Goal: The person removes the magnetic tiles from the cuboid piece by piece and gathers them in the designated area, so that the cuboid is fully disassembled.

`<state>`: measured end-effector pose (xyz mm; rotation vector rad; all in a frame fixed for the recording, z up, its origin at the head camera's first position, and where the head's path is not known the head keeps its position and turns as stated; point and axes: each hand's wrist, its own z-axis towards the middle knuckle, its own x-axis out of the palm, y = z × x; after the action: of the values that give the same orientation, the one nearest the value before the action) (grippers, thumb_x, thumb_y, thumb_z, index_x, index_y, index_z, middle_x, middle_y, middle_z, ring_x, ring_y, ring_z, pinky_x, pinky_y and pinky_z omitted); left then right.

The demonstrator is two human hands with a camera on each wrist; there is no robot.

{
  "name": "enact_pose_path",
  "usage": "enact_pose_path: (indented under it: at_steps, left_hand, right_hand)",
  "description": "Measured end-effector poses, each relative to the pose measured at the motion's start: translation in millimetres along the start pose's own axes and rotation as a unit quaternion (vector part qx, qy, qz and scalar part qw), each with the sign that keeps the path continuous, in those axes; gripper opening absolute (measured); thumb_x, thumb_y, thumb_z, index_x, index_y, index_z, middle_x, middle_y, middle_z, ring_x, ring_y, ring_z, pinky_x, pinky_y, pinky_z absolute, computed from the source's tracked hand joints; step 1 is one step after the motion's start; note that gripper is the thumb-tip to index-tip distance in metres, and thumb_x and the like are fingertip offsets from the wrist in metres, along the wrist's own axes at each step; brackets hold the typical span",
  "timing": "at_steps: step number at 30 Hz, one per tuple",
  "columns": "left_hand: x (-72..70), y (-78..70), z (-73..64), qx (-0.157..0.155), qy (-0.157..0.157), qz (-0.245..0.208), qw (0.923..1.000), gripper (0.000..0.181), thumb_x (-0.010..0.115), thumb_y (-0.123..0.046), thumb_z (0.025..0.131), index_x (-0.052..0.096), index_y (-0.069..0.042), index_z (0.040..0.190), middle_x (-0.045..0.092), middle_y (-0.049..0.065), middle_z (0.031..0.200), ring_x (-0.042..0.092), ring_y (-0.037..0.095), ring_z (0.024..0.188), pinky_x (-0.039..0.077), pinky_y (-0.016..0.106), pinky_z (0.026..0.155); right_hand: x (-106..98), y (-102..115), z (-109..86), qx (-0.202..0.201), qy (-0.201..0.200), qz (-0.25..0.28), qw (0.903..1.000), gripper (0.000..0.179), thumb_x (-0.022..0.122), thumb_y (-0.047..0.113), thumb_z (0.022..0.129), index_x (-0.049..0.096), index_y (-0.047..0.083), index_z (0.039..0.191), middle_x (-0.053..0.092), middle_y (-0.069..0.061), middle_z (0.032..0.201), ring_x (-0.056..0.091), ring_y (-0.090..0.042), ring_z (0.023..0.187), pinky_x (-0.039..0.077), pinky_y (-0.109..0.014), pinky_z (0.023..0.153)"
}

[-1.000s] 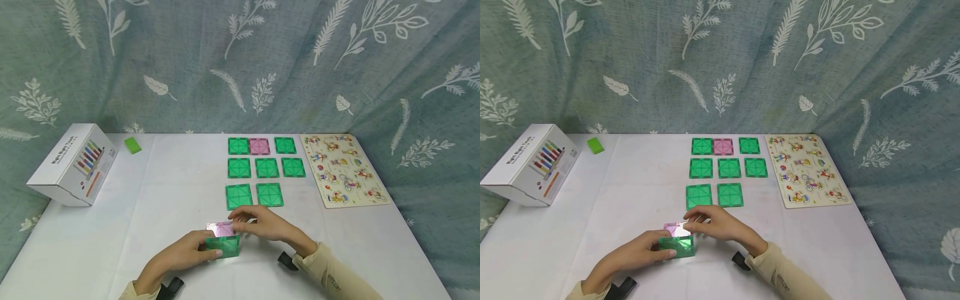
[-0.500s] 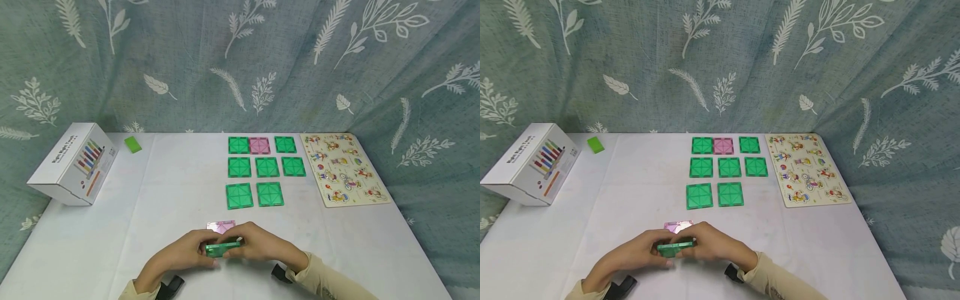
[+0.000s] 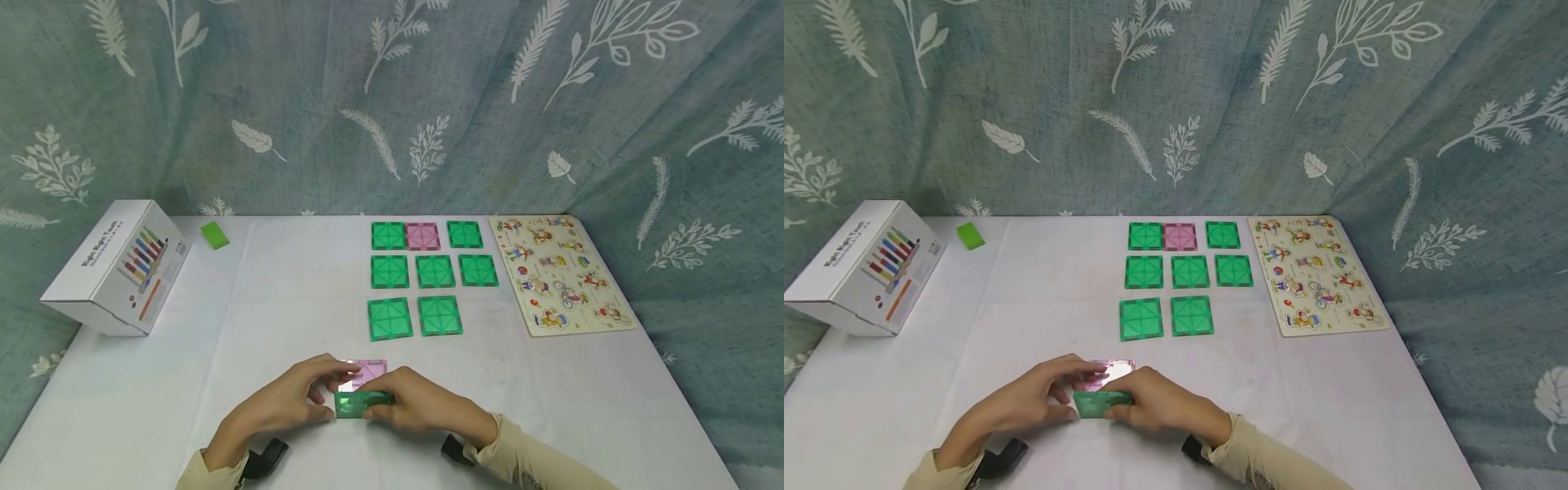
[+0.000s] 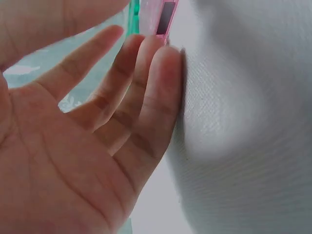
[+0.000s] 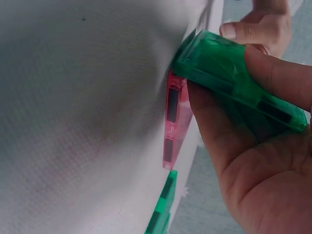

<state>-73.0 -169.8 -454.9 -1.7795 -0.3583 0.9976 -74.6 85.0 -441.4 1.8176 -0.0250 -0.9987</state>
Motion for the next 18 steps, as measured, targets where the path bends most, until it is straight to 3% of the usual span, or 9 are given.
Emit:
enact_pose_path:
  at_steps: [6,10,14,18]
  left_hand:
    - [5.7,0.4,6.5,0.015,-0.052,0.032,0.9980,0.065,0.075,0.005,0.079,0.060,-0.018,0.138,0.060,0.002,0.127,0.056,0.019,0.106,0.054,0.023,0.076]
    - [10.6,-0.5,9.7,0.017,-0.062,0.094,0.9935,0.059,0.080,-0.003,0.081,0.063,-0.022,0.135,0.056,0.002,0.135,0.054,0.020,0.110,0.051,0.023,0.078]
    - [12.8,-2.6,10.6,0.016,-0.056,0.168,0.9840,0.054,0.078,-0.010,0.084,0.064,-0.025,0.134,0.055,0.003,0.142,0.052,0.024,0.126,0.052,0.038,0.095]
    - [11.7,-6.6,10.7,0.011,-0.055,0.201,0.9781,0.056,0.077,-0.007,0.084,0.064,-0.026,0.135,0.055,0.002,0.142,0.051,0.027,0.132,0.047,0.052,0.104]
  right_hand:
    - [2,0,-0.2,-0.012,-0.004,0.002,0.9999,0.019,0.070,0.015,0.094,0.075,0.014,0.112,0.075,0.007,0.101,0.056,0.007,0.087,0.049,-0.012,0.084]
    - [3,1,-0.1,-0.011,-0.006,-0.006,0.9999,0.020,0.071,0.015,0.094,0.075,0.015,0.113,0.076,0.007,0.103,0.057,0.007,0.087,0.049,-0.011,0.084]
    - [4,4,-0.8,-0.004,-0.009,-0.007,0.9999,0.022,0.072,0.015,0.093,0.075,0.014,0.115,0.076,0.006,0.106,0.059,0.008,0.089,0.049,-0.010,0.083]
    - [7,7,-1.5,-0.017,-0.016,-0.018,0.9996,0.023,0.071,0.014,0.093,0.075,0.013,0.115,0.077,0.005,0.108,0.061,0.008,0.093,0.049,-0.010,0.086]
